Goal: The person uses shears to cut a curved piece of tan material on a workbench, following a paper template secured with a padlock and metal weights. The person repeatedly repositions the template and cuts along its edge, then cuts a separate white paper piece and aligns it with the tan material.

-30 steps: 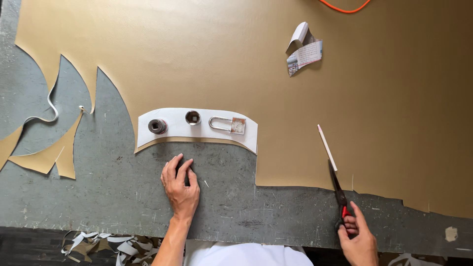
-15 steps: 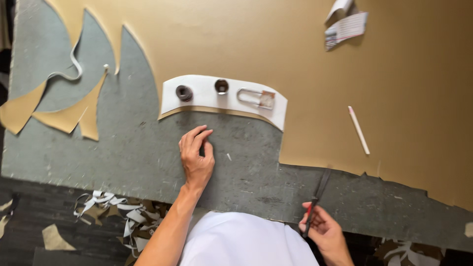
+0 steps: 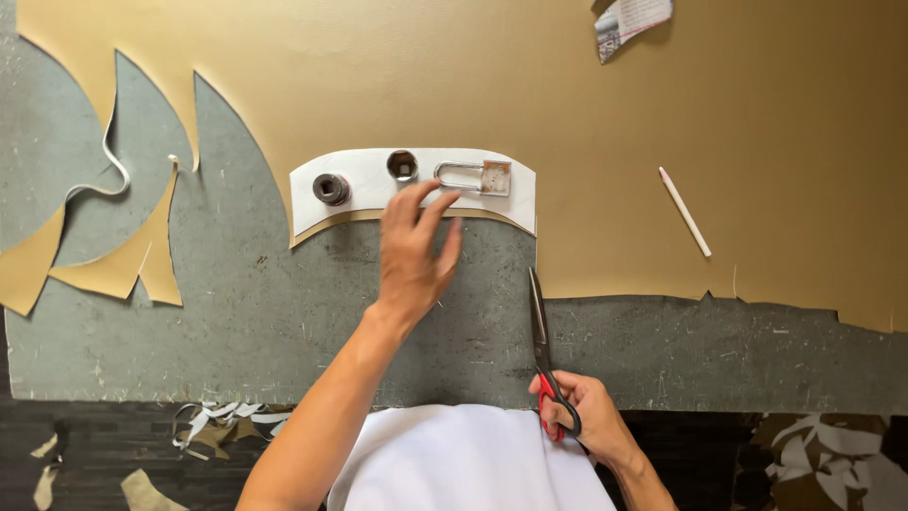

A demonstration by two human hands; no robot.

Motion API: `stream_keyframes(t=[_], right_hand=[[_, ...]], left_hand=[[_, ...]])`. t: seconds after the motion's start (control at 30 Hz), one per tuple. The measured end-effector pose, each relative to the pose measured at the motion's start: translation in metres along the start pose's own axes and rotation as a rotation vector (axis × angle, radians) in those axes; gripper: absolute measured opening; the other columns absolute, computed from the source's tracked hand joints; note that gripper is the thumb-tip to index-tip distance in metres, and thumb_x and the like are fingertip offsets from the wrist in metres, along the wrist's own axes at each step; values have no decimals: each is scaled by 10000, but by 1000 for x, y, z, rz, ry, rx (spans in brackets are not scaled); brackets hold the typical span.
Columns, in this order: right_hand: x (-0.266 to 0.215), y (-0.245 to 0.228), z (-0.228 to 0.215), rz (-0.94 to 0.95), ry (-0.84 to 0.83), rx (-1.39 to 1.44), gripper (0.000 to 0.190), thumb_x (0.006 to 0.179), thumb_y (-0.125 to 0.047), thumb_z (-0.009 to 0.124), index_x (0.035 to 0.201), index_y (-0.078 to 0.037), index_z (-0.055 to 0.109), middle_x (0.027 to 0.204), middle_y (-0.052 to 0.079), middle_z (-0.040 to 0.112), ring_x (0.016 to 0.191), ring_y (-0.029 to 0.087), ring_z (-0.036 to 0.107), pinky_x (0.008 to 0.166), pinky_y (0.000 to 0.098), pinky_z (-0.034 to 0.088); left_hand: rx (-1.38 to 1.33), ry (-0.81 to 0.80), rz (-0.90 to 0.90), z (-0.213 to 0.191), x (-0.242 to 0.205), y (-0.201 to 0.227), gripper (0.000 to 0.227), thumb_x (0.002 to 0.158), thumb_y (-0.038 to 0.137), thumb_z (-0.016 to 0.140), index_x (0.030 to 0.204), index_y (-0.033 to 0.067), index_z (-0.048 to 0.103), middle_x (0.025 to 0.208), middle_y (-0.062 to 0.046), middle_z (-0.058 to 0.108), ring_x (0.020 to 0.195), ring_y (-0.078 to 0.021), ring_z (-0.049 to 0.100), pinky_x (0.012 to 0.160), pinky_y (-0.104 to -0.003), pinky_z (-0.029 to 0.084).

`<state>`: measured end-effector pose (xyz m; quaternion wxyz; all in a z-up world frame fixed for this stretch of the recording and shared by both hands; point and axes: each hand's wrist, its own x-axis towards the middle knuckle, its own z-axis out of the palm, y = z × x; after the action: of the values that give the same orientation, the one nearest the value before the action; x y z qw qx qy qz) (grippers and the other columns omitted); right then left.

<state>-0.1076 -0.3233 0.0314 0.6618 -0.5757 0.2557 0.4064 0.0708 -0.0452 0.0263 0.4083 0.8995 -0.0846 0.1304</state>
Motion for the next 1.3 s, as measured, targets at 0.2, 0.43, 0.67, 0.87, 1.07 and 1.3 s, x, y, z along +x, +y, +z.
stream_keyframes(t=[0.2,0.43,0.67,0.87,1.07,1.3], right_hand=[[17,-18,28,-53,100,50,325,798,-157,825,1042,13,696,675,0,632,530,85,581,493,242,475],[30,-40,30,-41,251,-70,353,756,-171,872,1018,7,715,656,-20,636,524,50,546,472,211,446],[42,-44,32,-73,312,-136,391,727,-165,900,1029,0,714,629,-25,597,512,43,515,465,207,407],[46,-47,37,-49,338,-158,452,707,-172,908,1068,6,700,651,-26,619,538,41,522,491,206,421],[48,-50,38,-59,347,-199,477,714,-199,895,1098,4,698,671,-25,631,555,43,545,508,199,443],[50,-56,40,-82,357,-245,487,717,-237,894,1095,3,703,647,-11,630,542,48,546,504,207,450]], left_hand=[[15,-196,202,55,52,-7,401,871,164,797,1241,90,661,1341,-142,538,1290,-344,487,1117,-500,386],[97,-315,156,74,59,-10,431,817,249,838,1209,155,684,1283,-140,519,1242,-338,468,1072,-510,356],[115,-325,160,71,60,-9,461,806,281,855,1218,159,688,1307,-149,508,1246,-358,457,1064,-526,357],[108,-316,146,71,57,-10,532,772,331,879,1230,145,681,1326,-155,496,1259,-372,449,1063,-535,353],[109,-308,146,74,54,-13,558,766,323,878,1253,155,663,1345,-157,485,1273,-370,443,1078,-538,348],[101,-309,136,75,53,-13,556,771,324,875,1259,164,665,1353,-150,484,1290,-364,436,1087,-536,346]])
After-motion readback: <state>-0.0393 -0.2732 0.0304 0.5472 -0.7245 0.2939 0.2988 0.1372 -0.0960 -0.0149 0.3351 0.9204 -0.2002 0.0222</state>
